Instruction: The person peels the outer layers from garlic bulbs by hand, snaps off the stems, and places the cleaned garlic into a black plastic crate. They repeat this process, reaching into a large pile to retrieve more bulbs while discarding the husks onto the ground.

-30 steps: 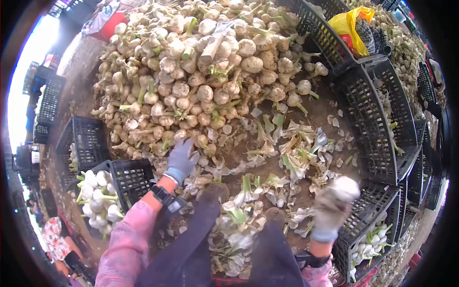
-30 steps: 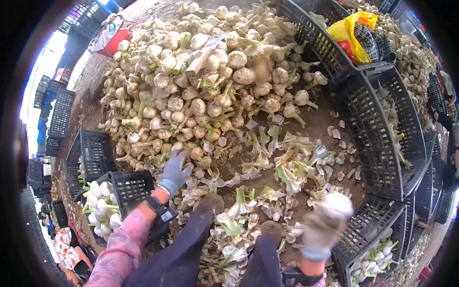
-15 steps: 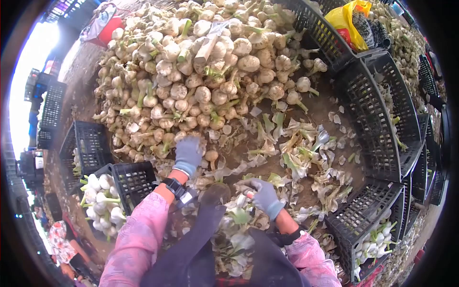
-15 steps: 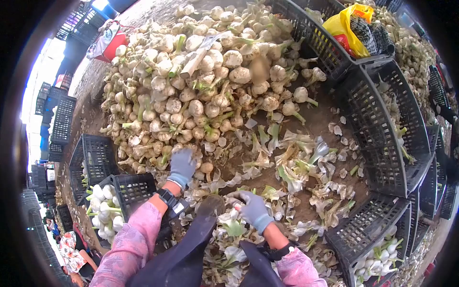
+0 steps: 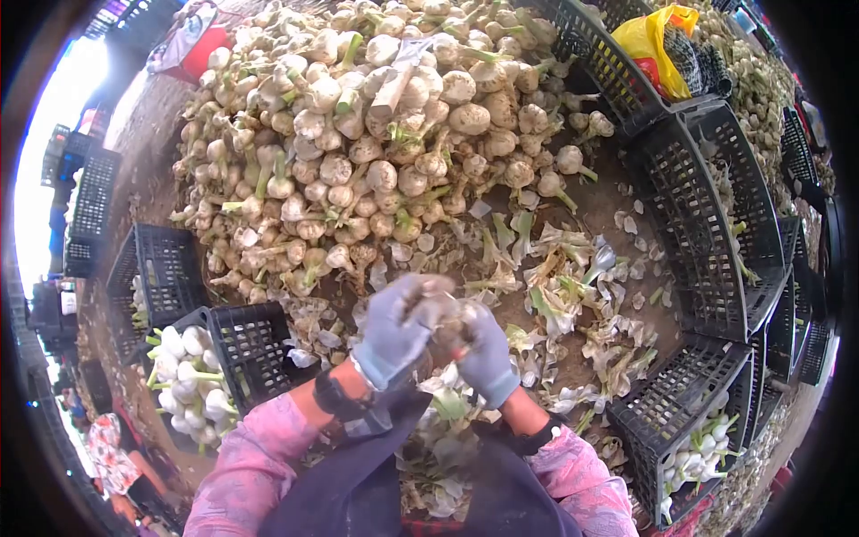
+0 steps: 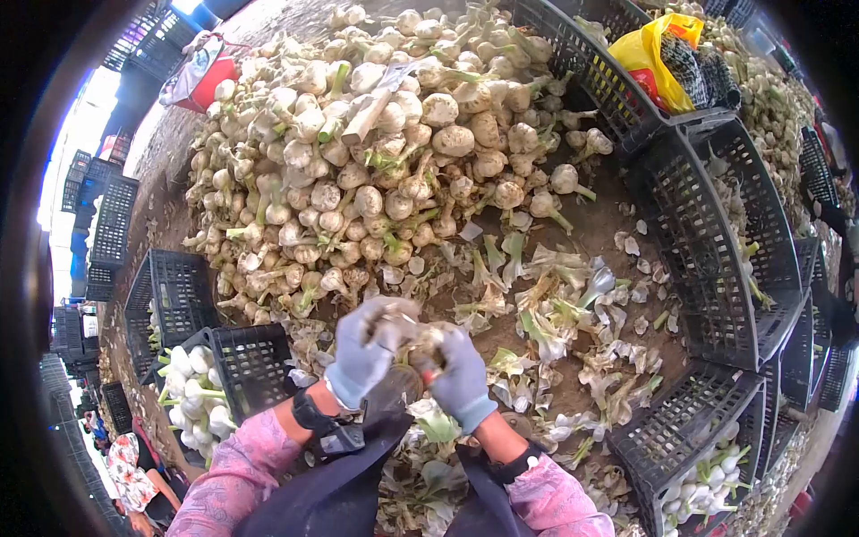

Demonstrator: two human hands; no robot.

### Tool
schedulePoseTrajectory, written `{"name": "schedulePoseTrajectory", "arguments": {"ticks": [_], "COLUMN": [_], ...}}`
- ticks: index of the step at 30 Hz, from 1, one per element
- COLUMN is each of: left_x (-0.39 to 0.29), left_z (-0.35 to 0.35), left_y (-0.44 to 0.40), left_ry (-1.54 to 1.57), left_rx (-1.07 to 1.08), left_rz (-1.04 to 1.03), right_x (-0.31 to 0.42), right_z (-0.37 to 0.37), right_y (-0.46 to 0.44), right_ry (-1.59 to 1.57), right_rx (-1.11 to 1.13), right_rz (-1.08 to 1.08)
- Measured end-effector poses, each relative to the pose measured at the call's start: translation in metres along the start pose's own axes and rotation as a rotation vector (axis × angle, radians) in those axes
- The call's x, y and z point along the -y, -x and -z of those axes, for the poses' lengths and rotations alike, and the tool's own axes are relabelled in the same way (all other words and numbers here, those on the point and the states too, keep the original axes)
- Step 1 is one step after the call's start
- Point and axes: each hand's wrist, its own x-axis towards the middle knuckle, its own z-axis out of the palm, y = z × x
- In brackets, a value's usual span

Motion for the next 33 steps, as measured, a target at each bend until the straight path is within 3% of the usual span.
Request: {"name": "schedulePoseTrajectory", "arguments": {"ticks": [1, 2, 3, 5, 6, 7, 8, 10, 13, 16, 19, 22, 25, 28, 31, 33], "left_x": [-0.002, -0.005, 0.000, 0.003, -0.019, -0.021, -0.009, 0.007, -0.018, -0.014, -0.017, -0.015, -0.032, -0.023, -0.021, -0.022], "left_z": [0.005, 0.009, 0.016, 0.013, 0.004, 0.003, -0.002, -0.006, -0.007, -0.008, -0.009, -0.007, -0.004, -0.005, -0.003, 0.005], "left_y": [-0.003, -0.007, -0.006, 0.005, 0.009, 0.015, 0.021, 0.026, 0.020, 0.023, 0.025, 0.028, 0.025, 0.030, 0.030, 0.029], "left_ry": [0.113, 0.037, 0.123, -0.129, -0.467, -0.548, -0.400, -0.158, -0.446, -0.442, -0.146, -0.022, -0.084, 0.248, 0.630, 0.870], "left_rx": [-0.004, -0.107, -0.044, 0.073, 0.124, 0.301, 0.328, 0.273, 0.335, 0.288, 0.272, 0.265, 0.301, 0.275, 0.268, 0.419], "left_rz": [-0.031, 0.008, 0.109, 0.040, -0.130, -0.054, -0.083, 0.085, -0.021, -0.063, 0.127, 0.152, 0.234, 0.407, 0.565, 0.685], "right_x": [0.001, 0.001, 0.000, 0.006, 0.013, 0.025, 0.043, -0.006, -0.002, 0.018, 0.042, 0.027, 0.033, 0.019, 0.023, 0.031], "right_z": [0.005, 0.007, 0.006, 0.000, -0.002, -0.002, 0.002, -0.014, 0.007, 0.006, 0.010, 0.009, 0.010, 0.006, 0.018, 0.027], "right_y": [0.006, 0.011, 0.012, 0.018, 0.020, 0.017, 0.018, 0.028, 0.026, 0.023, 0.019, 0.021, 0.019, 0.012, 0.013, 0.010], "right_ry": [-0.359, -0.720, -1.012, -1.156, -1.230, -1.147, -0.904, -1.019, -0.464, -0.776, -0.841, -0.682, -0.581, -0.204, -0.049, -0.003], "right_rx": [0.007, 0.012, -0.032, -0.046, -0.050, 0.037, 0.029, 0.056, 0.004, 0.000, -0.042, -0.064, -0.099, -0.200, -0.161, -0.118], "right_rz": [-0.172, -0.343, -0.424, -0.339, -0.297, -0.215, -0.179, -0.169, -0.083, -0.418, -0.388, -0.331, -0.310, 0.140, 0.242, 0.313]}}
